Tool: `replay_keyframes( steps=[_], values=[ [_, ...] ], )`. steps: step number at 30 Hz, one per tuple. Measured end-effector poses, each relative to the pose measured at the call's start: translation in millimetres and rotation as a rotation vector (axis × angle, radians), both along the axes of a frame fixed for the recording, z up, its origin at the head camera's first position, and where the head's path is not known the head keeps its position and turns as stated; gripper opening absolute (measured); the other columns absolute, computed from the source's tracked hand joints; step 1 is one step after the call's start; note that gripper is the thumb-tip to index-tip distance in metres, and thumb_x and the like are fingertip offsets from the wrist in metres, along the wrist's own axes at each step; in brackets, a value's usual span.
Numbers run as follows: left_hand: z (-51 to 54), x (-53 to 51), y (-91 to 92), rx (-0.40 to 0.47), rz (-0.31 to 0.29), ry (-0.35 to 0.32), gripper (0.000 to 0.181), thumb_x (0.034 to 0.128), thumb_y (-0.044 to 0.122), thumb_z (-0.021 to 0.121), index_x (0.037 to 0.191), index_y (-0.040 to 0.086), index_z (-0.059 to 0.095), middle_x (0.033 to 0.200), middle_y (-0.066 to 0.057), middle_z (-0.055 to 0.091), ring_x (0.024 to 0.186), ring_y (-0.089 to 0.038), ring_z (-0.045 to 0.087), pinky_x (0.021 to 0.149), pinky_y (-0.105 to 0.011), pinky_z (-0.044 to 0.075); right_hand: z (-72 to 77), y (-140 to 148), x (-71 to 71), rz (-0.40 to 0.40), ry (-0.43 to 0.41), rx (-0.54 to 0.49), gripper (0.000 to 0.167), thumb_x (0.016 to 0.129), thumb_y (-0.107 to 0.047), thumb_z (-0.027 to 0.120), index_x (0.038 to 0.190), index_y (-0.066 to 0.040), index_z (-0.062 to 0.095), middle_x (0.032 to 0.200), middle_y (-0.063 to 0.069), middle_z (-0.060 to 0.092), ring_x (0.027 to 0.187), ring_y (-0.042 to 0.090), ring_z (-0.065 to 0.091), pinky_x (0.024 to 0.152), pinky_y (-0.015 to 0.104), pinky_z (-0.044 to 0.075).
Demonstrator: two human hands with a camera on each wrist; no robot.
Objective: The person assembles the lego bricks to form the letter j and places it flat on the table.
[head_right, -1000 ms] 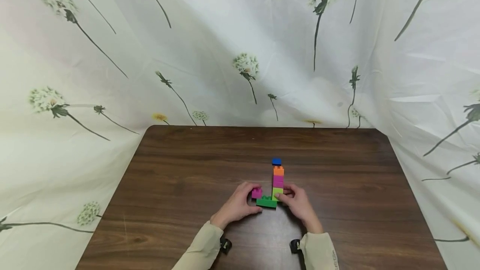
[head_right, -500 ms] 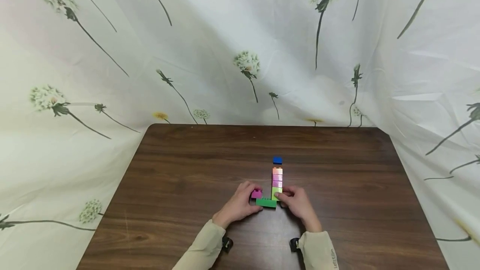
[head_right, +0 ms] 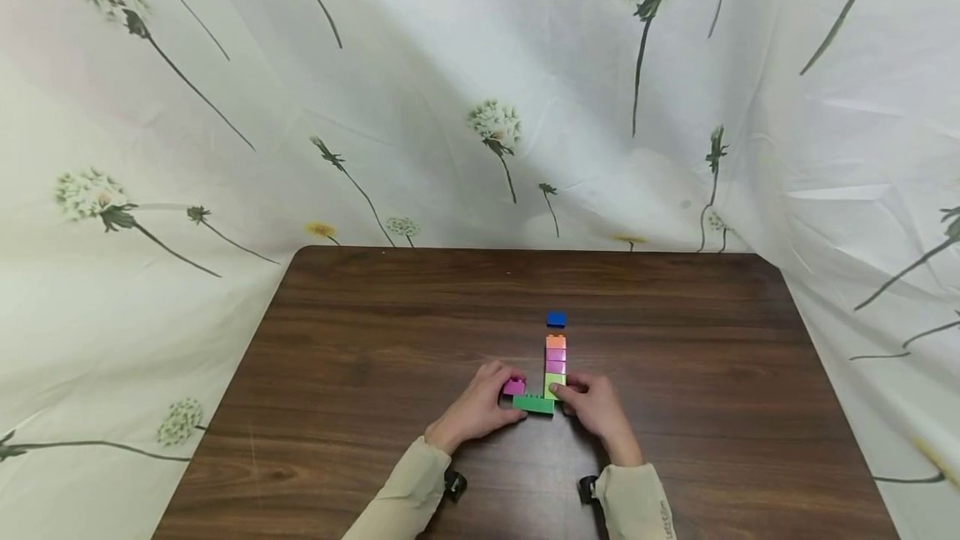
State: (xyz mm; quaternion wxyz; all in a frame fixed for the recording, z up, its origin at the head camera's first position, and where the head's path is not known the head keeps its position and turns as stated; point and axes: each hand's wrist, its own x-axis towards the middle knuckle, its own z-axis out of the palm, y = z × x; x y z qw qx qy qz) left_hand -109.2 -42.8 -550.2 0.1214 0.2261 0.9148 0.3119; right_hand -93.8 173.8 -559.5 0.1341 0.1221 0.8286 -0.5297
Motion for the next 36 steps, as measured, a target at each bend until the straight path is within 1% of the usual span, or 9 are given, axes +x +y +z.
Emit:
replay_keyframes(
  steps=[8,12,16,19,22,26,29,32,36],
  values=[
    [0.1,0.1,1.4,-0.014,0.004,-0.037,0.046,0.0804,0.030,0.076,0.121,0.018,0.060,0.116,0.004,0.055,0.114,-0.015,0.047,0.099,-0.035,0.044,2.7,0,1.7,-0.007,-0.039,0.028,0.038,0.086,-0.028,0.072,0.108,0.002,0.068,0.097,0.014,0.071,0.073,0.015,0.067,0.070,0.032,0.057],
    [0.1,-0.5,3.4,-0.008,0.011,-0.071,0.045,0.0817,0.030,0.076,0.122,0.017,0.060,0.116,0.003,0.055,0.113,-0.015,0.047,0.097,-0.036,0.045,4.1,1,3.0,-0.021,-0.051,0.049,0.039,0.087,-0.028,0.071,0.108,0.004,0.067,0.094,0.012,0.071,0.073,0.014,0.065,0.068,0.031,0.056],
    [0.9,-1.7,3.1,0.019,0.022,-0.085,0.045,0.0814,0.028,0.076,0.122,0.016,0.060,0.117,0.002,0.055,0.114,-0.017,0.047,0.098,-0.039,0.045,1.8,2,1.9,-0.042,-0.053,0.038,0.044,0.085,-0.033,0.073,0.109,0.004,0.067,0.093,0.011,0.071,0.074,0.014,0.065,0.069,0.030,0.055],
    [-2.9,-2.9,2.3,0.048,0.033,-0.101,0.046,0.0804,0.029,0.077,0.122,0.016,0.061,0.118,0.000,0.054,0.114,-0.018,0.046,0.098,-0.039,0.043,-0.2,2,1.6,-0.056,-0.064,0.018,0.047,0.084,-0.035,0.074,0.110,0.003,0.066,0.096,0.012,0.071,0.075,0.014,0.065,0.071,0.031,0.056],
    [-11.5,-5.0,2.0,0.084,0.049,-0.125,0.049,0.0784,0.031,0.078,0.122,0.018,0.061,0.116,0.001,0.053,0.110,-0.017,0.043,0.095,-0.038,0.040,-1.6,2,1.8,-0.065,-0.070,-0.006,0.049,0.084,-0.035,0.074,0.111,0.004,0.065,0.098,0.014,0.071,0.076,0.014,0.066,0.070,0.031,0.056],
    [-20.9,-8.5,2.3,0.122,0.072,-0.168,0.051,0.0778,0.033,0.079,0.124,0.021,0.061,0.118,0.002,0.053,0.111,-0.017,0.041,0.095,-0.038,0.036,-2.8,1,0.8,-0.075,-0.066,-0.015,0.049,0.084,-0.035,0.074,0.111,0.005,0.064,0.094,0.013,0.070,0.073,0.014,0.066,0.068,0.030,0.056],
    [-23.0,-10.1,3.0,0.140,0.075,-0.187,0.050,0.0783,0.034,0.078,0.124,0.021,0.060,0.121,0.002,0.053,0.113,-0.018,0.041,0.095,-0.039,0.034,-2.6,1,-0.4,-0.087,-0.065,-0.013,0.045,0.084,-0.032,0.074,0.110,0.004,0.064,0.088,0.011,0.070,0.070,0.014,0.065,0.066,0.029,0.055],
    [-22.8,-10.4,3.4,0.141,0.078,-0.190,0.050,0.0783,0.033,0.078,0.123,0.021,0.061,0.121,0.002,0.053,0.112,-0.018,0.040,0.093,-0.037,0.034,-2.7,1,-1.0,-0.083,-0.059,-0.014,0.043,0.085,-0.029,0.073,0.110,0.005,0.064,0.085,0.010,0.069,0.068,0.014,0.065,0.065,0.029,0.055],
    [-22.3,-9.6,3.4,0.136,0.097,-0.186,0.049,0.0777,0.033,0.079,0.122,0.022,0.061,0.118,0.003,0.053,0.108,-0.016,0.040,0.091,-0.036,0.033,-2.2,0,-1.5,-0.071,-0.058,0.001,0.044,0.086,-0.030,0.072,0.112,0.004,0.064,0.084,0.008,0.069,0.068,0.013,0.064,0.064,0.027,0.054]
  ],
)
